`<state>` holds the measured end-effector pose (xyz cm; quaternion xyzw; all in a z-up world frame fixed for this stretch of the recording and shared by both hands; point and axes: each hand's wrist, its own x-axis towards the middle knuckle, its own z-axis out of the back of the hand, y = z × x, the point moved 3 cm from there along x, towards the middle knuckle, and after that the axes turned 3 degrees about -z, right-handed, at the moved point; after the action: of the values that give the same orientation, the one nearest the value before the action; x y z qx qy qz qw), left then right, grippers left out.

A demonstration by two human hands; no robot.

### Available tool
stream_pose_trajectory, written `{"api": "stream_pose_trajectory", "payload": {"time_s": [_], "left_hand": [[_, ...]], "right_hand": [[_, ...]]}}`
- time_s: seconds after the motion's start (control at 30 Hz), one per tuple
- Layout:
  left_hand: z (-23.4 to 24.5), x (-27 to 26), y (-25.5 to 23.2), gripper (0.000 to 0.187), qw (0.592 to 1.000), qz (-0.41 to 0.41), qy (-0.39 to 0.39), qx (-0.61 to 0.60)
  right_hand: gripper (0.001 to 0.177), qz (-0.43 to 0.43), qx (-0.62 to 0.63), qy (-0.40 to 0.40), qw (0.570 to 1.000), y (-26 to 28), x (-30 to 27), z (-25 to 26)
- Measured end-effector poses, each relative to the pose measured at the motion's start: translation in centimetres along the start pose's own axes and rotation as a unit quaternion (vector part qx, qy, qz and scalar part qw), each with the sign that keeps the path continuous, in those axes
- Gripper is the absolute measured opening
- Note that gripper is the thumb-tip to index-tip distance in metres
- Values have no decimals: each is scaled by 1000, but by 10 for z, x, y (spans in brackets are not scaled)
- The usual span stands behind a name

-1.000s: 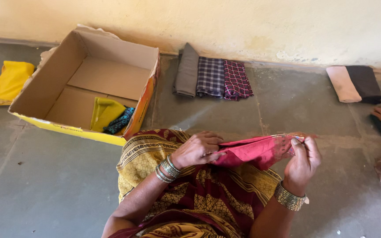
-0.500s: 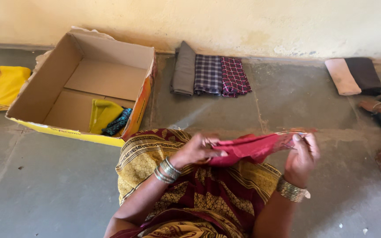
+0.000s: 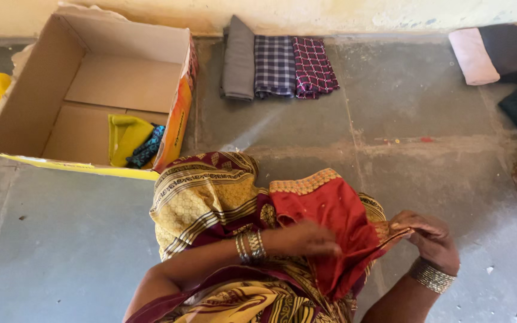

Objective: The person sits on the floor and folds several pieces of clothing one by one, including a checkered shirt, a patterned maroon cloth, a red cloth, a yellow cloth, and a blue patterned cloth. Each item is unfolded, smoothed, and folded into a neat rectangle before being placed in a line on the floor.

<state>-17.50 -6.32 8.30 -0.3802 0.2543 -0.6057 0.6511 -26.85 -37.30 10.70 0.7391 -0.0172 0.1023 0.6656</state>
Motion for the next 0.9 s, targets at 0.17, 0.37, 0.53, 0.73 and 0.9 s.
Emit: {"api": "stream_pose_trajectory", "payload": {"time_s": [0.17,0.37,0.53,0.73,0.9], "left_hand": [[-19,11,17,51,962,-131,-56,233],[-54,-5,42,48,986,-138,-63,75],[-86,-23,71,35,985,-123,-13,121],[-98,-35,82,33,965,-179,-106,160],[-110,-31,98,29,994,-73,27,76]], "right_hand": [[28,17,-50,112,992,24,37,-21],[32,-224,-265,202,916,-18,141,-78],[37,-108,-275,473,830,-94,220,-140],[37,-262,-291,394,831,-125,205,-154],[20,21,-490,38,871,-42,167,-130]]}}
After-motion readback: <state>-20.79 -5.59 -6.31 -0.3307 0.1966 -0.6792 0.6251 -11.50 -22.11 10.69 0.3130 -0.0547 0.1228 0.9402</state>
